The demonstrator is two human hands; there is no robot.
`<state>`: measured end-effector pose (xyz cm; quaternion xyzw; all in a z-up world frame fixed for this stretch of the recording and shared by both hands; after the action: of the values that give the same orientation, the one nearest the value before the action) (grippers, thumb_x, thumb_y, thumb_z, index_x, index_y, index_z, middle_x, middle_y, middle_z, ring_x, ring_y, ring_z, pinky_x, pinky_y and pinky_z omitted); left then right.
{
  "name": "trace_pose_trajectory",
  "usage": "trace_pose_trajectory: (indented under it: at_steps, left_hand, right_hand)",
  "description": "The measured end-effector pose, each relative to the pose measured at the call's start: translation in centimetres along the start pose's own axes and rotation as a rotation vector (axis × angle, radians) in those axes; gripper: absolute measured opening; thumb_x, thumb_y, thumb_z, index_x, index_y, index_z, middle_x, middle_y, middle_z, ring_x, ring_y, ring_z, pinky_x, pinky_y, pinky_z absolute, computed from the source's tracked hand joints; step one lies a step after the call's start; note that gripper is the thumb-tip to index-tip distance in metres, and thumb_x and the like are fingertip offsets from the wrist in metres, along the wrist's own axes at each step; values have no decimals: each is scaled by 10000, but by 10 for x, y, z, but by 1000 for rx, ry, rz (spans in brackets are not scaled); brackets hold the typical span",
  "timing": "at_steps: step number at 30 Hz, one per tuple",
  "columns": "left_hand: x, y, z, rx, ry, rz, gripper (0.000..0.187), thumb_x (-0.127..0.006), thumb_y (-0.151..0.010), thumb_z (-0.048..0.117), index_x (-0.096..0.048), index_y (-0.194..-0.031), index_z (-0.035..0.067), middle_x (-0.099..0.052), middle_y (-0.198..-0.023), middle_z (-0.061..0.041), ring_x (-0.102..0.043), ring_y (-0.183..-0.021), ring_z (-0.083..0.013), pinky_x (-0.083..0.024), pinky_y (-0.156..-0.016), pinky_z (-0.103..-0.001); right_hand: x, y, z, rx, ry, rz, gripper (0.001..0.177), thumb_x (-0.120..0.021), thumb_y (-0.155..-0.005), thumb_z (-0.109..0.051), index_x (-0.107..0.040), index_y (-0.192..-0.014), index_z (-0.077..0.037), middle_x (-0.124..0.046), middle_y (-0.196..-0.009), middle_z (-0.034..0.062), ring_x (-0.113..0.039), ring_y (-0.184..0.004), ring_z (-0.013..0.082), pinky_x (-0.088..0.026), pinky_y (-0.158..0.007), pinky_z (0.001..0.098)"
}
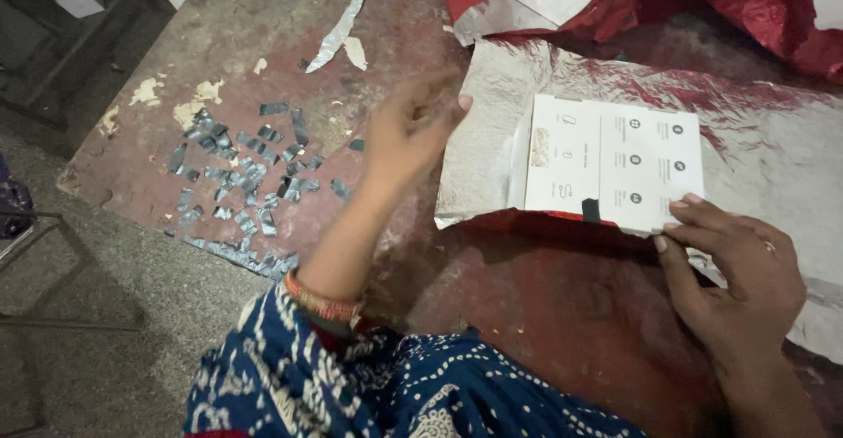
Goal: The person wraps a small white box with silver and red wrapping paper. They fold the paper around the box and secure it with black tape, adjusting the paper and taping multiple edges to complete the wrapping.
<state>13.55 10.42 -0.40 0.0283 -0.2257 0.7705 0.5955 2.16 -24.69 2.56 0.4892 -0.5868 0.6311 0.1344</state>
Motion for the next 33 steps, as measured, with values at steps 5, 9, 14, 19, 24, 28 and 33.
trace_pose_trajectory:
  at_steps: [5, 9, 14, 19, 24, 28, 33]
  left_hand:
    - [-39, -55, -58, 210, 110, -80, 676, -841, -809, 357, -609, -1318, -22, -745, -1174, -161, -715, -1052, -209, -543, -928, -322]
    - [-68, -71, -69, 176, 371, -175, 615, -842, -780, 316, -687, -1250, -48, -777, -1163, -145, -730, -1030, -205, -563, -918, -321]
    - [-98, -78, -76, 368, 352, -292, 513, -853, -743, 302, -749, -1132, -16, -799, -1018, -103, -754, -885, -175, -587, -818, -310]
    - [-108, -92, -67, 283, 282, -262, 447, -865, -742, 339, -797, -1040, 13, -806, -954, -61, -717, -826, -122, -552, -754, -272]
    - [-88, -88, -54, 288, -94, -328, 464, -828, -766, 463, -810, -956, 40, -774, -801, -96, -674, -709, -163, -538, -664, -338]
    - [-56, -65, -41, 139, -386, -506, 499, -803, -762, 527, -800, -932, 58, -746, -777, -104, -706, -679, -209, -539, -652, -374]
    - [-61, -41, -54, 153, -418, -632, 472, -832, -730, 506, -789, -812, 43, -728, -698, -93, -699, -636, -208, -522, -617, -337]
  right_hand:
    - [-1, 3, 1, -25, -7, 4, 128, -842, -980, -97, -719, -1013, -95, -764, -1183, 33, -713, -1219, 136, -480, -1059, 307]
    - [-2, 5, 2, -38, -65, 28, 125, -837, -1014, -66, -722, -1044, -102, -764, -1200, 29, -720, -1233, 125, -463, -1034, 277]
    - [-2, 7, 2, -53, -68, 10, 137, -839, -993, -50, -717, -1035, -95, -760, -1196, 41, -717, -1229, 142, -467, -1041, 281]
    - [-2, 6, 3, -63, -28, -9, 135, -841, -970, -65, -724, -1033, -94, -759, -1201, 48, -716, -1226, 146, -478, -1027, 287]
    - [-2, 8, 6, -86, -28, -21, 137, -836, -930, -54, -721, -992, -95, -757, -1167, 58, -716, -1201, 165, -507, -1019, 303]
    - [-8, 4, 14, -38, -118, -96, 184, -831, -886, -45, -688, -996, -82, -736, -1141, 104, -713, -1187, 220, -563, -1008, 316]
    - [-6, 4, 13, -3, -133, -65, 164, -829, -928, -26, -684, -989, -73, -744, -1158, 105, -727, -1205, 227, -569, -987, 313]
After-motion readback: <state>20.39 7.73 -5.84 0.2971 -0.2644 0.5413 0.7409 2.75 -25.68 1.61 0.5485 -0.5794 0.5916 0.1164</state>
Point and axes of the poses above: each hand's wrist, its own y-axis away from the middle knuckle, its own x-axis out of the back of the hand, z = x × y, the point moved 7 cm from there along -y, towards the middle knuckle
